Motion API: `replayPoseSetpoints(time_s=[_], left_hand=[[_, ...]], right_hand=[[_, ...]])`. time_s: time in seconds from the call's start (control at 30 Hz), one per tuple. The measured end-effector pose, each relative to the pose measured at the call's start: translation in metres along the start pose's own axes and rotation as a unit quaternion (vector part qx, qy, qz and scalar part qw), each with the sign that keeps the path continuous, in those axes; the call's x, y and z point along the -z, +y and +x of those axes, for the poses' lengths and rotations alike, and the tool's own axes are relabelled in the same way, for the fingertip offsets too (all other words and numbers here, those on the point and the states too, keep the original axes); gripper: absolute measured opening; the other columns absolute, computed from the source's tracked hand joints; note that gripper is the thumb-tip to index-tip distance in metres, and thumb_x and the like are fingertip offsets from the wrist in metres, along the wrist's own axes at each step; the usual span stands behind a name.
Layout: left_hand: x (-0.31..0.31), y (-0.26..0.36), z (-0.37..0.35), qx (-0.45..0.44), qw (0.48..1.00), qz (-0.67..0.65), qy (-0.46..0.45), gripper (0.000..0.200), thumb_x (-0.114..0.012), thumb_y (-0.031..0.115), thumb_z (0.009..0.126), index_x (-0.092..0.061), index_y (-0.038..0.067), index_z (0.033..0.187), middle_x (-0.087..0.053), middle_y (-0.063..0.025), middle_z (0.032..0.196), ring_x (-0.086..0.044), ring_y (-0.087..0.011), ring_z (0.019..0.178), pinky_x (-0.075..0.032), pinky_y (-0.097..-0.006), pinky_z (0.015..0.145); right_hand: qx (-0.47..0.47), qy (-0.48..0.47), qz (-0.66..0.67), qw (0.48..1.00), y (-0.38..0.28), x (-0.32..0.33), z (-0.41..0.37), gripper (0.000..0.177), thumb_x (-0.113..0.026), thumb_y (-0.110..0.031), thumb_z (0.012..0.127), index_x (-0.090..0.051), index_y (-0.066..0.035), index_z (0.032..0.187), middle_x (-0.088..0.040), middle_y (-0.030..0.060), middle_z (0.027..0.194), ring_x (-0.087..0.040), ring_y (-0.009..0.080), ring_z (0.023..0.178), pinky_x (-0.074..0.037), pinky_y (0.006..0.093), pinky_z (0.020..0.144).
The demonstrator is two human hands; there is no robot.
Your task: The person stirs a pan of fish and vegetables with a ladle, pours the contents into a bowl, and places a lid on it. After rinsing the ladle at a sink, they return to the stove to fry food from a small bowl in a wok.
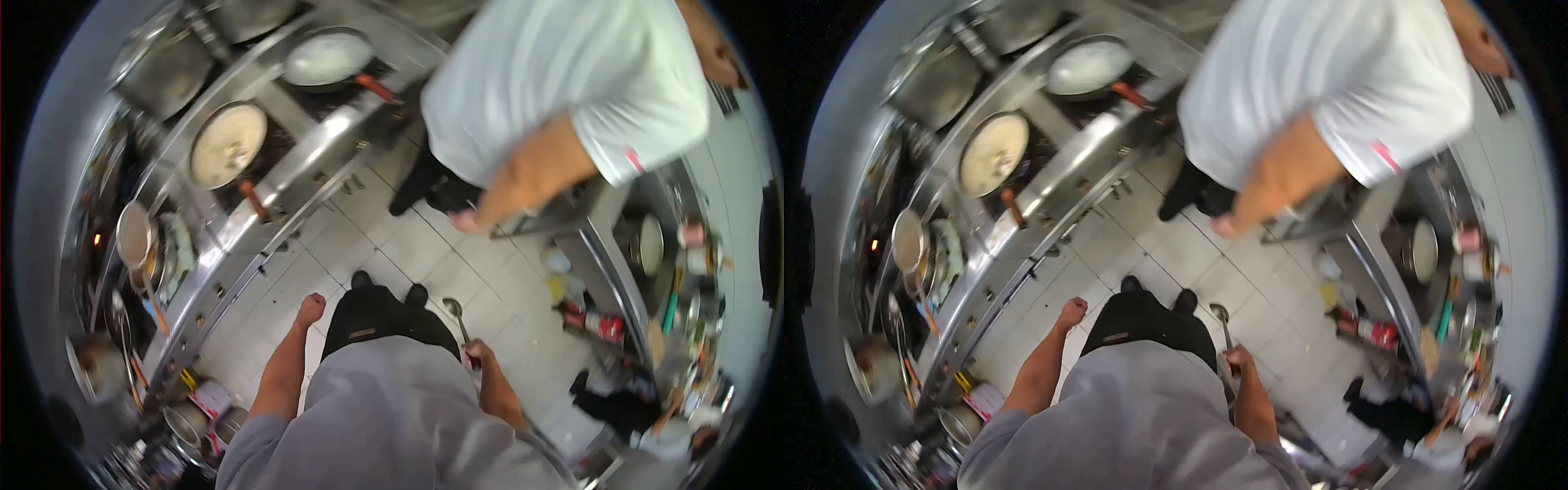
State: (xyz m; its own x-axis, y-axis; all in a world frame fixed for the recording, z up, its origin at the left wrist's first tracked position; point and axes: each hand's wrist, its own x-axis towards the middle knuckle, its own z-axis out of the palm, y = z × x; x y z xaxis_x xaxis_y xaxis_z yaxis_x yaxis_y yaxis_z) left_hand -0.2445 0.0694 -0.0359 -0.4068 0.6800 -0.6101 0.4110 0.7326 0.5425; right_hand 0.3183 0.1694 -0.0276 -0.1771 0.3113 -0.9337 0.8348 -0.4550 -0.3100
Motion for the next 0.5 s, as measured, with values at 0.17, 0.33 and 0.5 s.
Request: replayPoseSetpoints(time_s=[0.17, 0.33, 0.5], left_hand=[[-0.046, 0.066, 0.003, -0.065, 0.994, -0.040, -0.079, 0.022, -0.059, 0.016, 0.084, -0.063, 0.000, 0.099, -0.067, -0.0177, 0.088, -0.065, -0.0266, 0.083, -0.051, -0.0346, 0.074], [-0.050, 0.113, -0.020, -0.154, 0.985, 0.038, -0.067, 0.023, -0.059, 0.016, 0.084, -0.063, 0.002, 0.101, -0.068, -0.0159, 0.091, -0.065, -0.0270, 0.087, -0.050, -0.0350, 0.080], [-0.015, 0.076, 0.033, -0.068, 0.996, -0.017, -0.054, 0.022, -0.057, 0.018, 0.086, -0.062, 0.001, 0.098, -0.066, -0.0117, 0.084, -0.064, -0.0225, 0.079, -0.050, -0.0341, 0.070]], right_hand=[[-0.085, 0.062, 0.160, 0.981, 0.008, -0.003, -0.019, 0.030, -0.059, -0.018, 0.081, -0.058, 0.002, 0.058, -0.057, 0.0125, 0.052, -0.056, 0.0223, 0.045, -0.044, 0.0385, 0.042], [-0.084, 0.056, 0.184, 0.978, 0.018, -0.021, -0.034, 0.026, -0.058, -0.017, 0.083, -0.058, 0.004, 0.067, -0.056, 0.0127, 0.055, -0.055, 0.0217, 0.044, -0.042, 0.0377, 0.039], [-0.120, 0.055, 0.211, 0.968, 0.034, -0.047, -0.052, 0.026, -0.060, -0.017, 0.083, -0.059, 0.003, 0.067, -0.056, 0.0115, 0.055, -0.055, 0.0208, 0.046, -0.042, 0.0366, 0.040]])
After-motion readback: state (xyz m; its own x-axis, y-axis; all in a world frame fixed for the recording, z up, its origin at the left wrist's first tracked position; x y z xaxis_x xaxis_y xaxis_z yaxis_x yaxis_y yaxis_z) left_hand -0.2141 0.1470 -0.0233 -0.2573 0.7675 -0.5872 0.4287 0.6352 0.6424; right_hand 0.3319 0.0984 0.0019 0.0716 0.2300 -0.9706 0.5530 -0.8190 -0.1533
